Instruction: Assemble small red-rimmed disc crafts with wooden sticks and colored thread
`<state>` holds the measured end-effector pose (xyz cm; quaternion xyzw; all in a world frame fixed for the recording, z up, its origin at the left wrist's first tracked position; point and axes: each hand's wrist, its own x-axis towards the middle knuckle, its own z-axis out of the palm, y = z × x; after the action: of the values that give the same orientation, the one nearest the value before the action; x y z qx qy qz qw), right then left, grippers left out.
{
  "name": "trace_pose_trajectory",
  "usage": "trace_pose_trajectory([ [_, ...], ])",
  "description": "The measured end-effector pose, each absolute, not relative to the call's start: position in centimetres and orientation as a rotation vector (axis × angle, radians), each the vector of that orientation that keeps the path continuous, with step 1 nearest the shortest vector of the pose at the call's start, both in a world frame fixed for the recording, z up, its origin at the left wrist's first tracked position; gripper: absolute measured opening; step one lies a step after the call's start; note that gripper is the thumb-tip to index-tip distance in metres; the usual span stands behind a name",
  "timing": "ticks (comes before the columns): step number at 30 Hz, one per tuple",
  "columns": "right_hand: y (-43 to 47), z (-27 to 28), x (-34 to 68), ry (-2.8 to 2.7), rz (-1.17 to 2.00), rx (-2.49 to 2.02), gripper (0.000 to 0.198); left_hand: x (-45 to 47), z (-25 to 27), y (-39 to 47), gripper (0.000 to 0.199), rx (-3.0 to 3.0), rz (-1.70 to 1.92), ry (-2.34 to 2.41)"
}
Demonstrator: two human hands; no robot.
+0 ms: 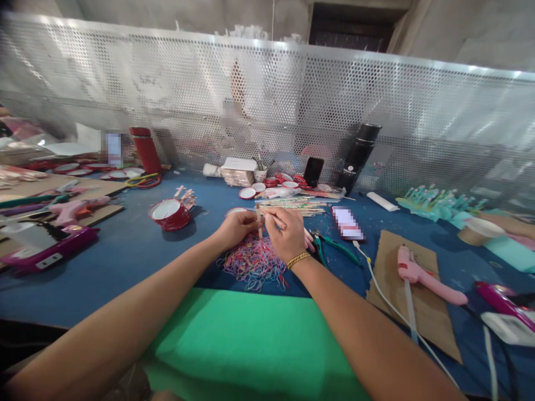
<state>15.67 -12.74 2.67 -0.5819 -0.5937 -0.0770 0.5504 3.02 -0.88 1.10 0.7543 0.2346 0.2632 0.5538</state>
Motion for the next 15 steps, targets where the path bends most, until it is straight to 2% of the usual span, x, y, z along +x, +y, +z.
trace_pose_trajectory([
  [15,-12.71,2.7,15.71,-1.402,-0.173,-1.345,0.019,2.98,1.38,-1.16,0.028,1.752,0.624,0.569],
])
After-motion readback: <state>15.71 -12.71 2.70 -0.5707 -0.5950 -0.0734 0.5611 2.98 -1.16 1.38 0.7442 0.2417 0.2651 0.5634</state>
